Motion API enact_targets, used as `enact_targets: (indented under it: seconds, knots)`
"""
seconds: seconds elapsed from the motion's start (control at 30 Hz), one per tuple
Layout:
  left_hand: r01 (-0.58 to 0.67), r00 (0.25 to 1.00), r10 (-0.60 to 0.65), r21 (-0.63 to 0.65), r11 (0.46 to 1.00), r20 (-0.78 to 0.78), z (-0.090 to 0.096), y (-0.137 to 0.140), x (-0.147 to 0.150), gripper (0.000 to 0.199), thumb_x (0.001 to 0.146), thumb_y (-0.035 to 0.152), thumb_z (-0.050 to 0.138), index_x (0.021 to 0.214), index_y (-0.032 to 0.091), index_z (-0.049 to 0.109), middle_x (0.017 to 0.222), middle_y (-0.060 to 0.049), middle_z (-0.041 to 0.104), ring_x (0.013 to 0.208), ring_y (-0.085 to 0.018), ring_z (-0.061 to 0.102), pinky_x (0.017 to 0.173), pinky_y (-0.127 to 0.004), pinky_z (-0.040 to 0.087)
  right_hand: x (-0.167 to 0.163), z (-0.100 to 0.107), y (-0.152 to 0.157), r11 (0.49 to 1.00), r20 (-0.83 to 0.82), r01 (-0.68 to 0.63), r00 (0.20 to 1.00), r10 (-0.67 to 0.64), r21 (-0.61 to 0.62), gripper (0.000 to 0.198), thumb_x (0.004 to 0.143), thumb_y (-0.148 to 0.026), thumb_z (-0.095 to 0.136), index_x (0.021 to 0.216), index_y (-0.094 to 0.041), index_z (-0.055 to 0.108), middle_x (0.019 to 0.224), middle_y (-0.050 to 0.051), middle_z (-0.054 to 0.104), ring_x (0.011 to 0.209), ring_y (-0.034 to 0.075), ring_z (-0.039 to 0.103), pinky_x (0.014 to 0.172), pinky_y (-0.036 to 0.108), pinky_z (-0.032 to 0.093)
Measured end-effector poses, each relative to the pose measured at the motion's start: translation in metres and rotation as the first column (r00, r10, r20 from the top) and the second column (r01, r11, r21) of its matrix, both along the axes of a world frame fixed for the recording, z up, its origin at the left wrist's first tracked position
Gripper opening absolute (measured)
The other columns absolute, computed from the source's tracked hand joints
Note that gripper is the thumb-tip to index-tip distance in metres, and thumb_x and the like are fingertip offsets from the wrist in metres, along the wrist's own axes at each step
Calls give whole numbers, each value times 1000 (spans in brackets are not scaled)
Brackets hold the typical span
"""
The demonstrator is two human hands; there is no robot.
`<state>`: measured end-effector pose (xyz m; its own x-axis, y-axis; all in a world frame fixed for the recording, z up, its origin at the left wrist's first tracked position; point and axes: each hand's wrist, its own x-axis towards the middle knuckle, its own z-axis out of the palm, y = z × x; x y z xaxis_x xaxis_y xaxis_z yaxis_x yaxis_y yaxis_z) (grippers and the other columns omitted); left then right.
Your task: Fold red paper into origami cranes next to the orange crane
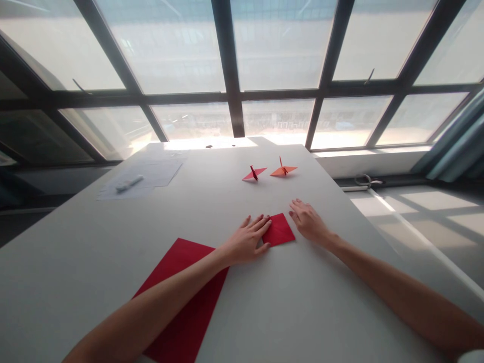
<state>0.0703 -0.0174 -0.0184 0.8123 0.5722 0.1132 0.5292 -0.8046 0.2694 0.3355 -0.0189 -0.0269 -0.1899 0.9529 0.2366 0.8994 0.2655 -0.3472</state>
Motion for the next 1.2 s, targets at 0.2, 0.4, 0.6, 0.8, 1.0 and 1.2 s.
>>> enact_targets:
  seconds: [0.2,0.4,0.6,0.8,1.0,1.2]
  knots:
    - [38,999,-39,49,998,20,7,-5,0,74,91,37,53,155,22,20,159,-12,27,148,-28,22,122,-49,10,-9,5,-7,990,-143,-71,986,88,122,28,92,-28,54,114,-16,68,112,12,65,109,25,56,97,39,45]
    - [100,992,-101,24,995,79,14,-3,-3,65,88,36,61,148,25,39,151,-8,43,140,-24,39,122,-44,19,-19,4,-13,991,-153,-106,981,116,78,15,85,-21,64,100,-20,68,101,8,63,100,24,56,91,39,44]
    - [54,986,-67,88,995,151,13,-2,-2,35,97,25,48,129,29,61,135,-6,57,126,-22,50,110,-40,39,-19,4,-16,988,-195,-107,973,128,114,14,83,-16,65,96,-20,65,98,7,62,97,23,55,87,37,45]
    - [16,968,-17,5,1000,252,10,-1,1,27,94,23,51,114,24,69,117,-7,63,108,-20,60,99,-35,47,-22,6,-20,977,-228,-148,957,181,154,9,83,-10,61,84,-19,61,86,5,64,86,20,58,79,33,46]
    - [-7,960,15,-29,1000,281,10,1,-1,22,93,22,54,104,23,73,113,-7,65,105,-19,61,99,-34,47,-23,6,-24,932,-177,-313,922,345,185,19,86,-3,55,78,-20,61,86,4,68,86,19,61,78,30,48]
    - [-55,945,63,-35,998,320,6,0,0,20,90,21,57,105,22,70,112,-7,63,101,-19,62,97,-34,50,-25,7,-28,861,10,-465,881,473,206,18,94,-8,49,93,-18,63,94,8,71,92,21,62,84,34,49]
